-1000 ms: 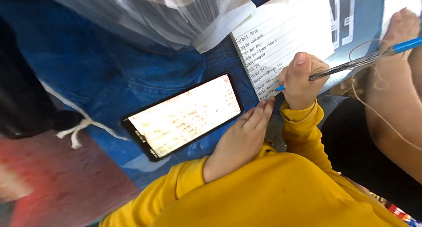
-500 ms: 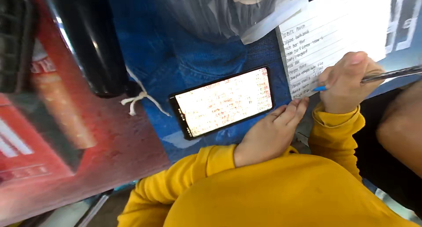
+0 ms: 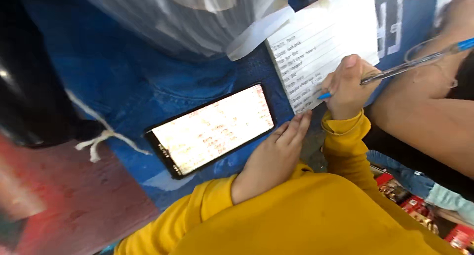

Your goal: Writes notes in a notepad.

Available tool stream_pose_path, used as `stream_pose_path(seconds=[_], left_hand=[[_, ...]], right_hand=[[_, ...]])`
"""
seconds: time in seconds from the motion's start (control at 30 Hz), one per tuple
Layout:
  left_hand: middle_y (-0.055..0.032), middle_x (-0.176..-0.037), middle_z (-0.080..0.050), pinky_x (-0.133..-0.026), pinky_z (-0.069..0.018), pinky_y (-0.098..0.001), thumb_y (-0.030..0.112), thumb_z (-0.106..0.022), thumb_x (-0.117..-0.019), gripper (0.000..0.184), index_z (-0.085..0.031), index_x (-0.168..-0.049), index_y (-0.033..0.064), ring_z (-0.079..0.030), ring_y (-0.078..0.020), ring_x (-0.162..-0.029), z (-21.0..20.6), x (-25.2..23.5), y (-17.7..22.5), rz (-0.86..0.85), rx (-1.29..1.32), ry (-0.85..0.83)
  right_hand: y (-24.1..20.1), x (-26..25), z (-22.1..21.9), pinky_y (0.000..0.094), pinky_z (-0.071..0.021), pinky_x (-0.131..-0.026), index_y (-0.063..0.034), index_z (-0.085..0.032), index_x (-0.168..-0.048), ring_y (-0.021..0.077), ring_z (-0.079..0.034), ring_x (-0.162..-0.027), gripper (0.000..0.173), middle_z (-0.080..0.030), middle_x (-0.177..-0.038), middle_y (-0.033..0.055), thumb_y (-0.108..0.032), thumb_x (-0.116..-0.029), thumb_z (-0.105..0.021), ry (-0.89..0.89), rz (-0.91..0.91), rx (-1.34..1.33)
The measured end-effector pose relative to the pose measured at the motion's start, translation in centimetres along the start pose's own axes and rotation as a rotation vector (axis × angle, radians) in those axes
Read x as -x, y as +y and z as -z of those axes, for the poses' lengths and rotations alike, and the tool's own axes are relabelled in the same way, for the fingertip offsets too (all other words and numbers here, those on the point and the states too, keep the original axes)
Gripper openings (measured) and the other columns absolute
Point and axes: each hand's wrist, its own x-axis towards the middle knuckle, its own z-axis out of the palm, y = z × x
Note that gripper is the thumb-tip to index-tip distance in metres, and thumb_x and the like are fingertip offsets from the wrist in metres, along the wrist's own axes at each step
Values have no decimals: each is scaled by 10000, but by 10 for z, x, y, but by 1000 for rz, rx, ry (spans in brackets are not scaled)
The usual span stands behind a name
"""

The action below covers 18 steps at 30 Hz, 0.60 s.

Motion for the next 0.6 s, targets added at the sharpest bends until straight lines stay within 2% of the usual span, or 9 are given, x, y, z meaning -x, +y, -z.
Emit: stream_pose_path(seconds=[0.1, 0.17, 0.2, 0.23, 0.3, 0.37, 0.43, 0.6], left_hand=[[-171, -1523, -497, -1031, -475, -293, -64, -463, -983, 390, -551, -1363, -78, -585, -237, -1315, 1, 0, 1, 7, 16, -5], [-174, -1521, -498, -1033, -476, -299, -59, -466, -984, 385, -555, -1358, -81, -586, -244, -1315, 1, 1, 0, 3, 21, 2], [-171, -1518, -505, -1034, -478, -299, -58, -470, -983, 378, -562, -1349, -81, -588, -246, -1315, 1, 2, 0, 2, 25, 11], [-168, -1520, -503, -1037, -475, -298, -57, -467, -984, 379, -558, -1351, -82, -583, -245, -1320, 0, 2, 0, 2, 28, 9], [-169, -1531, -493, -1052, -465, -298, -65, -459, -981, 389, -551, -1358, -88, -574, -245, -1334, -1, 2, 0, -6, 16, -4], [-176, -1534, -485, -1056, -457, -296, -74, -453, -980, 390, -549, -1358, -91, -564, -245, -1342, -1, 2, 0, -16, -8, -16], [-181, -1522, -498, -1046, -467, -301, -82, -461, -972, 384, -562, -1343, -90, -579, -250, -1326, -2, 1, -1, -20, -20, 1], [-175, -1526, -496, -1045, -465, -295, -81, -461, -974, 384, -563, -1343, -88, -579, -247, -1326, -2, 1, 0, -23, -39, -8]], right_hand=[[0, 1, 2, 100, -410, -470, -248, -507, -610, -96, -487, -486, 431, -507, -547, -197, -112, -1019, -508, -20, 1, 12], [-23, -1, -6, 102, -420, -480, -193, -477, -592, -71, -476, -461, 443, -482, -515, -152, -28, -1003, -470, 13, -132, 109], [-45, -5, -14, 108, -422, -484, -128, -447, -584, -31, -455, -434, 435, -451, -493, -91, 52, -979, -434, 43, -263, 202], [-55, -7, -18, 106, -417, -494, -89, -445, -592, -15, -449, -435, 414, -444, -497, -61, 77, -970, -431, 46, -308, 260], [-39, -2, -11, 106, -400, -494, -103, -443, -588, -34, -448, -454, 417, -447, -511, -81, 29, -982, -472, 16, -178, 220], [-4, 3, 0, 106, -382, -464, -216, -443, -585, -88, -454, -475, 447, -461, -530, -171, -112, -1014, -517, -6, 25, 102], [4, 2, 2, 108, -396, -467, -240, -459, -601, -94, -461, -486, 438, -463, -546, -189, -141, -1024, -513, 11, 55, 68], [2, 2, 3, 104, -382, -464, -224, -447, -587, -98, -455, -483, 447, -464, -539, -180, -108, -1013, -518, -11, 49, 107]])
